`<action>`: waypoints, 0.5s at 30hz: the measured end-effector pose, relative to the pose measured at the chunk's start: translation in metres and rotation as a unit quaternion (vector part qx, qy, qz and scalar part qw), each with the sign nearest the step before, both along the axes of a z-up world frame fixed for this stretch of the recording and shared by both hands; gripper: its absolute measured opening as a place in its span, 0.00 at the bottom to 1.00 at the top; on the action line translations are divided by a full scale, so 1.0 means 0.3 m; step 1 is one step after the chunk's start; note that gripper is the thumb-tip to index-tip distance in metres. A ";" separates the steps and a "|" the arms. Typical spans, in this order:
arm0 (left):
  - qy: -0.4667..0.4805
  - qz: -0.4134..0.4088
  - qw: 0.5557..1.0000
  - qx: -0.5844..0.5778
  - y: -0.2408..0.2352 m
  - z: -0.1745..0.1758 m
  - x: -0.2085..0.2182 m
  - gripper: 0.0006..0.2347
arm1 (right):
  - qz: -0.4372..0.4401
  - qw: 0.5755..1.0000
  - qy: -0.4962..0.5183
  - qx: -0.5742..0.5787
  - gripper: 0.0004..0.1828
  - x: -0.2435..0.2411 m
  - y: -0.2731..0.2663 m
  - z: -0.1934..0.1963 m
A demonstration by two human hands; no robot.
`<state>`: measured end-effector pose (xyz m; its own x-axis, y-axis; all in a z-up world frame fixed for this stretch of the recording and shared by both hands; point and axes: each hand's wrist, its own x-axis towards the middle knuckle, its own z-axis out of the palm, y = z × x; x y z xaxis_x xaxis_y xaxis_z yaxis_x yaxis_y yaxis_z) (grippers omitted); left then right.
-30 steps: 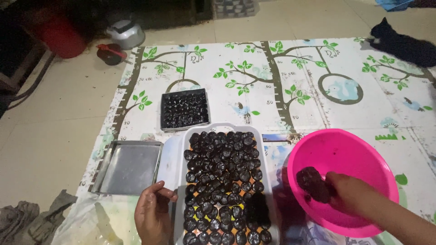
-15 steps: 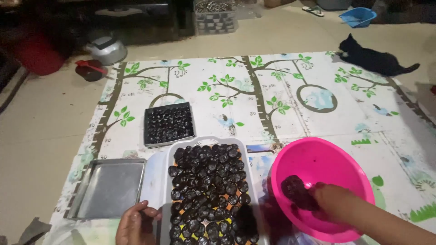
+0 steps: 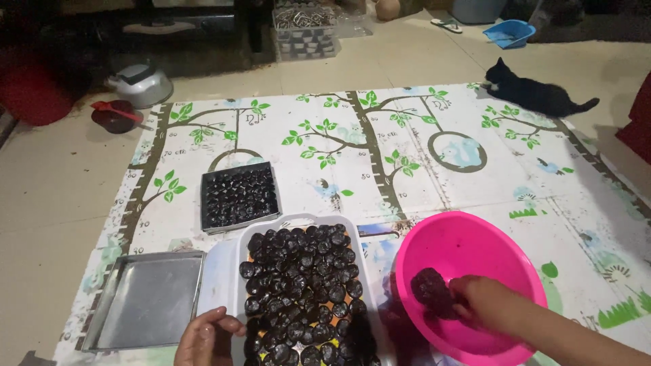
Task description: Rolling small portions of dark dough into balls and arranging them in a tray
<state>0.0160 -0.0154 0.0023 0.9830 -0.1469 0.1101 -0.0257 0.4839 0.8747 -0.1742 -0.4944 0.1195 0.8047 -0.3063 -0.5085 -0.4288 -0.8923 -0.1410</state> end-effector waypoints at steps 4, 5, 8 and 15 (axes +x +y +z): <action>0.036 -0.001 0.999 0.019 0.021 -0.021 -0.012 0.16 | -0.169 0.978 0.072 0.096 0.14 0.050 0.160 0.222; 0.022 0.015 1.000 0.013 0.013 -0.016 -0.007 0.15 | -0.227 0.963 0.080 0.118 0.18 0.068 0.192 0.277; 0.059 0.014 0.998 -0.009 0.024 -0.014 -0.002 0.15 | 0.079 0.991 0.088 -0.066 0.14 0.009 0.064 0.039; 0.012 0.026 0.999 0.035 -0.062 0.225 0.072 0.15 | 0.054 0.990 0.114 -0.064 0.14 0.012 0.029 0.007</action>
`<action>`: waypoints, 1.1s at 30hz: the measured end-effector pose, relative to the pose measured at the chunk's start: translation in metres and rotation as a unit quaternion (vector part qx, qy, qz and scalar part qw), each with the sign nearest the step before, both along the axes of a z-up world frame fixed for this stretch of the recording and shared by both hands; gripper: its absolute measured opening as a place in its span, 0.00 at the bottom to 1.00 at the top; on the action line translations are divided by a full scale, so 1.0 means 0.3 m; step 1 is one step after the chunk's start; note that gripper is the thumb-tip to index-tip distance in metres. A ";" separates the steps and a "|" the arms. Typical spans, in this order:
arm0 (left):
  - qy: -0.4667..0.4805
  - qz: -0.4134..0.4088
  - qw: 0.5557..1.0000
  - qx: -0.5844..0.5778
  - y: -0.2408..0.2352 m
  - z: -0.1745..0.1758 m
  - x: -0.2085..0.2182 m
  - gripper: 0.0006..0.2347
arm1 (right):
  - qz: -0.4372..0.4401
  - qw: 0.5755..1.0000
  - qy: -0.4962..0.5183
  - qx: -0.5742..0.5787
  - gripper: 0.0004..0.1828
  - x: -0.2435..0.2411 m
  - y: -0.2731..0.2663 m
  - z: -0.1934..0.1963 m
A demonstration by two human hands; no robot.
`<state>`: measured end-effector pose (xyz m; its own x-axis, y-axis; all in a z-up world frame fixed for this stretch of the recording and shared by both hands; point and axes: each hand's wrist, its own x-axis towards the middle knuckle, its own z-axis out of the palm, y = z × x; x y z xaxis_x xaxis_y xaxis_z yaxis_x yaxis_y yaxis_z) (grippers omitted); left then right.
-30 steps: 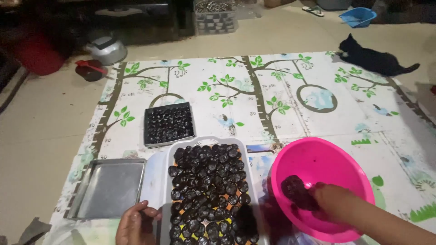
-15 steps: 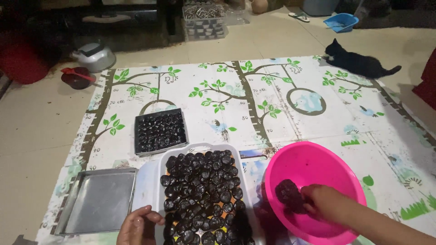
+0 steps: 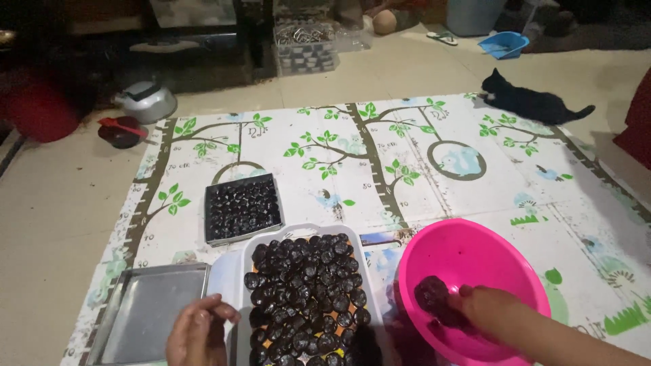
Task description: Rolling small portions of dark dough into balls and arranging them in a tray
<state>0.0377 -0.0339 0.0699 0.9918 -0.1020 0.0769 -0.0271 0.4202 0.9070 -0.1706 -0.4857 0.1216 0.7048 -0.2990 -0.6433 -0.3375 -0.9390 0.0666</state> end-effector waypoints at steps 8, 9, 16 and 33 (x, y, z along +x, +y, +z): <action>-0.099 -0.161 0.972 0.144 -0.207 0.707 0.123 0.45 | -0.438 0.885 -0.091 0.132 0.13 0.009 0.094 0.156; -0.089 -0.163 0.972 0.146 -0.196 0.720 0.130 0.45 | -0.440 0.884 -0.082 0.131 0.13 -0.046 0.014 0.062; -0.232 -0.317 0.918 0.053 -0.232 0.587 0.219 0.32 | -0.398 0.885 -0.158 0.182 0.17 -0.030 0.024 0.206; 0.037 -0.424 0.882 0.205 -0.398 0.255 0.223 0.22 | -0.250 0.723 -0.462 0.449 0.19 0.559 0.637 0.033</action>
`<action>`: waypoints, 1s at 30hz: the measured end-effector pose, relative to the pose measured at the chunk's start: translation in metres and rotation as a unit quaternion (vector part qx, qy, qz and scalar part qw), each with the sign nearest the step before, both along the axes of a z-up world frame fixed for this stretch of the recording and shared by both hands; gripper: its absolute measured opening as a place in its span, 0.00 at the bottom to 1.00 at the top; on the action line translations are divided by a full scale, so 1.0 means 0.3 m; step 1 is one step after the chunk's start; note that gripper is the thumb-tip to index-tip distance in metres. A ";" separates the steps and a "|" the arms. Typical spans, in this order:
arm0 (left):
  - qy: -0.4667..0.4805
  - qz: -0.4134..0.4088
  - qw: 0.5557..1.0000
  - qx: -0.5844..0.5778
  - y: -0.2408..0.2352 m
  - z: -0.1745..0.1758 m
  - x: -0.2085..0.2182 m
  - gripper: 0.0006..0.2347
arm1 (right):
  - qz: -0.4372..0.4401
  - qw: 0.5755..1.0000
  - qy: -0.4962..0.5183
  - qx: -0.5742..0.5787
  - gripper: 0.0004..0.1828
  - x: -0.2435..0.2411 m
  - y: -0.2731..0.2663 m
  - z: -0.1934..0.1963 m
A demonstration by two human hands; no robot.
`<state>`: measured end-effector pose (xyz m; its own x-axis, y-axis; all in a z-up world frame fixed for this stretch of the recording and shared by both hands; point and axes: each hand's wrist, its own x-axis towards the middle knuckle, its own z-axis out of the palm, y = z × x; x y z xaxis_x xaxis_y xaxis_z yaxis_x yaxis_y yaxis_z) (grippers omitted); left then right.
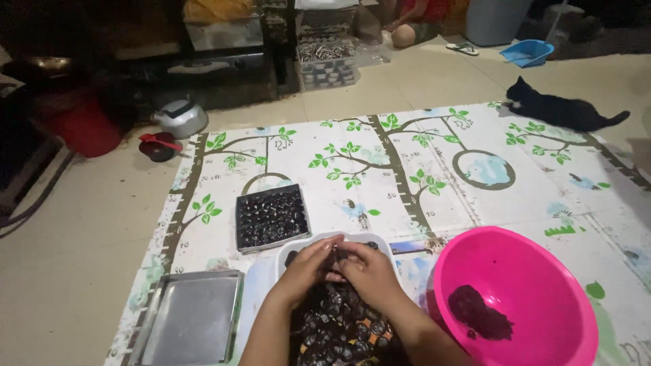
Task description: Rolling small portions of dark dough into balls and arranging them in a tray
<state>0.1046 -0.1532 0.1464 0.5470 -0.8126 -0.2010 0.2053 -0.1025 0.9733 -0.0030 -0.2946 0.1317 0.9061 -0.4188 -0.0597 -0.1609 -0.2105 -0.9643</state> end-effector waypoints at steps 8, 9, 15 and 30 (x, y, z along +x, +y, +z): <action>0.060 0.145 0.980 0.127 -0.052 -0.038 0.022 0.17 | 0.020 0.928 -0.176 -0.328 0.21 0.156 -0.095 -0.250; 0.060 0.146 0.979 0.127 -0.053 -0.067 0.032 0.17 | 0.020 0.928 -0.177 -0.328 0.21 0.152 -0.098 -0.240; 0.088 0.191 0.977 0.014 -0.060 -0.171 0.064 0.10 | 0.034 0.913 -0.238 -0.329 0.26 0.154 -0.104 -0.268; -0.028 0.159 0.986 0.043 -0.048 -0.267 0.088 0.08 | 0.029 0.898 -0.282 -0.336 0.27 0.145 -0.093 -0.254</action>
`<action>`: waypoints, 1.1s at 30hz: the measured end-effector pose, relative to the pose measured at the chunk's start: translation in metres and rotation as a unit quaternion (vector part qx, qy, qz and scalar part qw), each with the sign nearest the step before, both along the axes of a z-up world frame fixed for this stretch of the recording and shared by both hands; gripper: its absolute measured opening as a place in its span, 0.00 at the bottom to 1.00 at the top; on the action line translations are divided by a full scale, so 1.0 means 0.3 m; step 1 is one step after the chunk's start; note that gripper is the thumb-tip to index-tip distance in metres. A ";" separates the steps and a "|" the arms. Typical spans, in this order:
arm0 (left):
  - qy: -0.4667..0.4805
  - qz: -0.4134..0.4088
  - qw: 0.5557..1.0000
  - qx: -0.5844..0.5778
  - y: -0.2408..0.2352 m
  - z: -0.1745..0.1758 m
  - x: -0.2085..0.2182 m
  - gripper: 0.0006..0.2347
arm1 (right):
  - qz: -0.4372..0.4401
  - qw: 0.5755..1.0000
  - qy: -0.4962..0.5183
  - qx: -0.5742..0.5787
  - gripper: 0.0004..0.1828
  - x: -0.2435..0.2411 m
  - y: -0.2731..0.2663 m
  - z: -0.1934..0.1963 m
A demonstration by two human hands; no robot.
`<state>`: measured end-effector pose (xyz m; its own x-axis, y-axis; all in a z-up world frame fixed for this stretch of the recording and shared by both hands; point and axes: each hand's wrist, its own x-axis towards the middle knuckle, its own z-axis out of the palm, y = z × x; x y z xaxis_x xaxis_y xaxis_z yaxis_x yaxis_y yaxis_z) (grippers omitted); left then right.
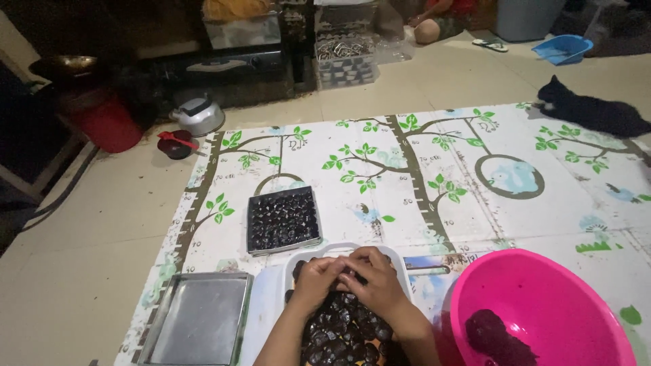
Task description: Rolling small portions of dark dough into balls and arranging them in a tray
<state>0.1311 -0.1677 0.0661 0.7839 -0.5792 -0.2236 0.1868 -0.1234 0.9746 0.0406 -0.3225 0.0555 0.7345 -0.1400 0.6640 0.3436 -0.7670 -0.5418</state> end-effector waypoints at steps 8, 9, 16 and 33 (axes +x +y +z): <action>0.024 -0.031 0.995 -0.096 0.002 -0.039 0.008 0.08 | 0.029 0.999 0.009 0.018 0.33 -0.002 -0.010 0.001; 0.024 -0.031 0.995 -0.096 0.002 -0.050 0.008 0.08 | 0.028 0.999 0.009 0.018 0.33 -0.005 -0.004 0.004; 0.046 -0.055 0.988 -0.138 0.001 -0.006 -0.003 0.19 | 0.011 0.999 0.008 0.046 0.21 0.007 -0.012 -0.015; 0.001 -0.077 0.993 -0.091 -0.004 0.009 -0.022 0.09 | -0.001 0.996 0.082 0.042 0.24 0.007 -0.024 -0.050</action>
